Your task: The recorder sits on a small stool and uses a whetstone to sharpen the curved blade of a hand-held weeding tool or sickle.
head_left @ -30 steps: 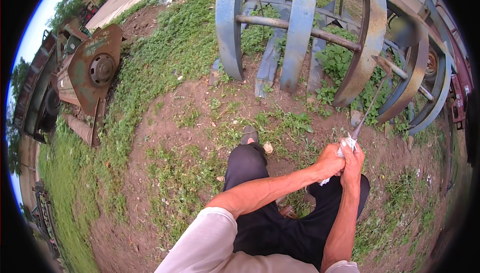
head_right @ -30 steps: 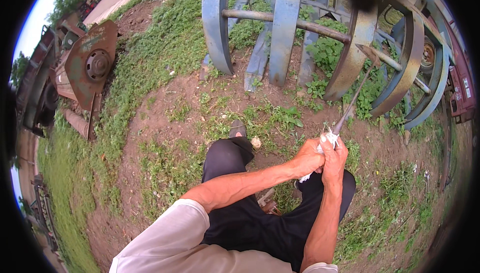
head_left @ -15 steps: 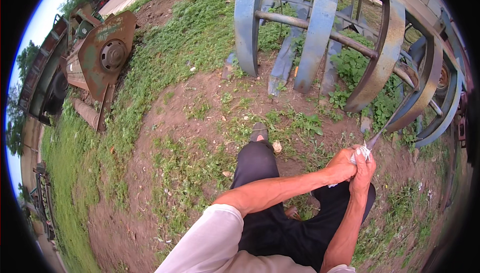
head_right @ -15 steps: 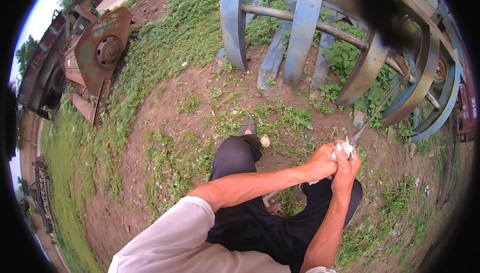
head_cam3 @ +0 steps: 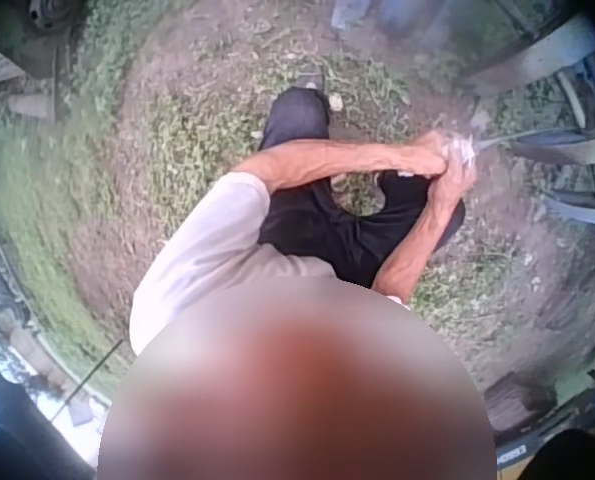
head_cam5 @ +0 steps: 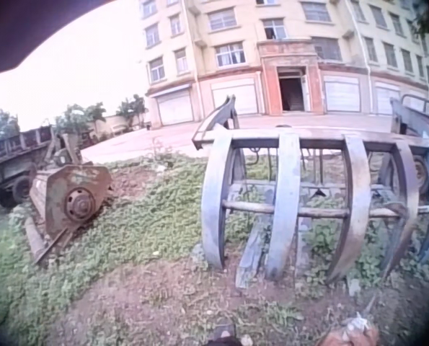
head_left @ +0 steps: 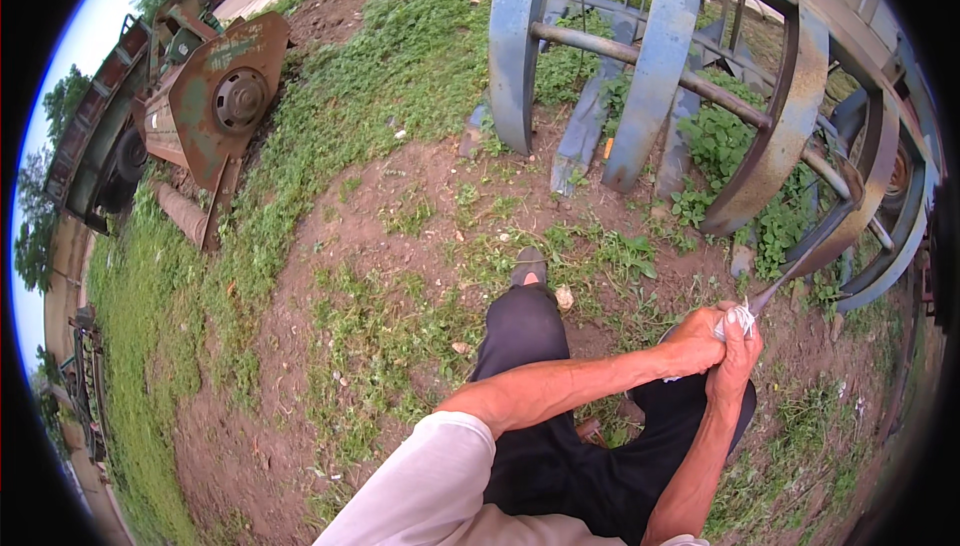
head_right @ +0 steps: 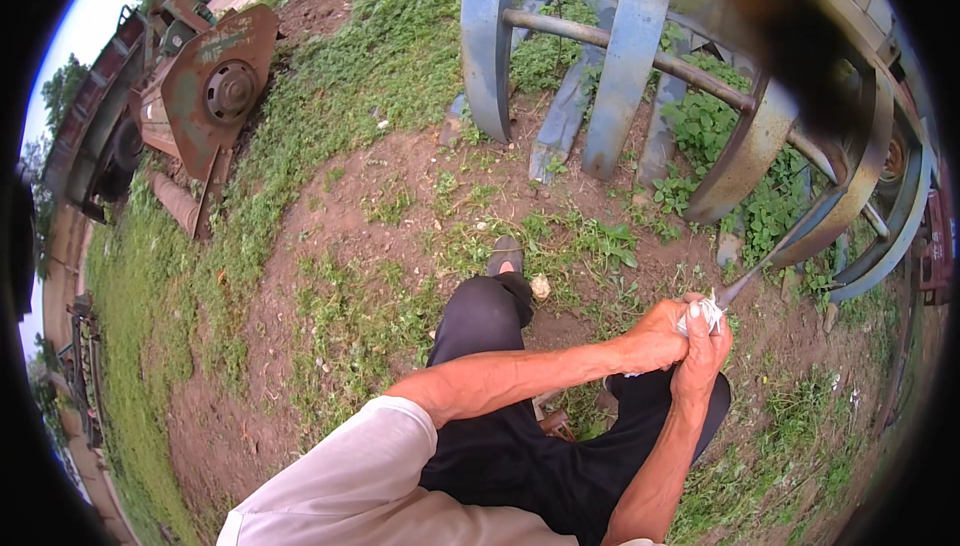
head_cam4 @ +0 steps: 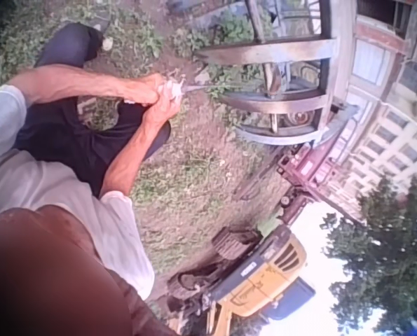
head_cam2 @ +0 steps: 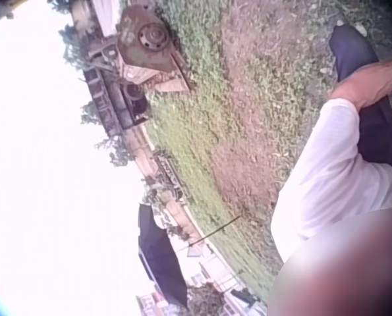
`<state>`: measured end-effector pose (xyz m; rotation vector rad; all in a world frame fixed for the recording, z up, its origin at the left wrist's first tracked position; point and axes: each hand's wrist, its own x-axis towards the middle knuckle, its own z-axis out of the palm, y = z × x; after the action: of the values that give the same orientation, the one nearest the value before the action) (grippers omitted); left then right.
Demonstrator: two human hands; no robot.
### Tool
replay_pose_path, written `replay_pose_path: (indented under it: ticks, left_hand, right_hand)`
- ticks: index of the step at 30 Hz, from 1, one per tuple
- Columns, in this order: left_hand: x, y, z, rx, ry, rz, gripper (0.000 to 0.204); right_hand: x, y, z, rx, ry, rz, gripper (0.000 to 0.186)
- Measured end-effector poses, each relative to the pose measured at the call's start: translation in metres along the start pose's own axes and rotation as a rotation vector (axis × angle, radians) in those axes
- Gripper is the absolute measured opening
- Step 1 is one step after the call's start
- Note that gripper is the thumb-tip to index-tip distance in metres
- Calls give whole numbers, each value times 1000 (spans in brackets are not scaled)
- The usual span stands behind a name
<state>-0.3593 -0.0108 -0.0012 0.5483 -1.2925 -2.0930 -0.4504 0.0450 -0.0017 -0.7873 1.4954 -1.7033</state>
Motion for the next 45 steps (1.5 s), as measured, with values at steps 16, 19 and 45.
replay_pose_path:
  ticks: [16,19,45]
  left_hand:
    - [1,-10,1,-16,-20,-52,16]
    - [-1,-1,0,-7,-23,-27,15]
    - [2,-15,0,16,9,-30,14]
  right_hand:
    - [-3,0,2,-34,28,5,32]
    - [-2,0,0,-37,27,11,33]
    - [-1,1,2,4,45,55,29]
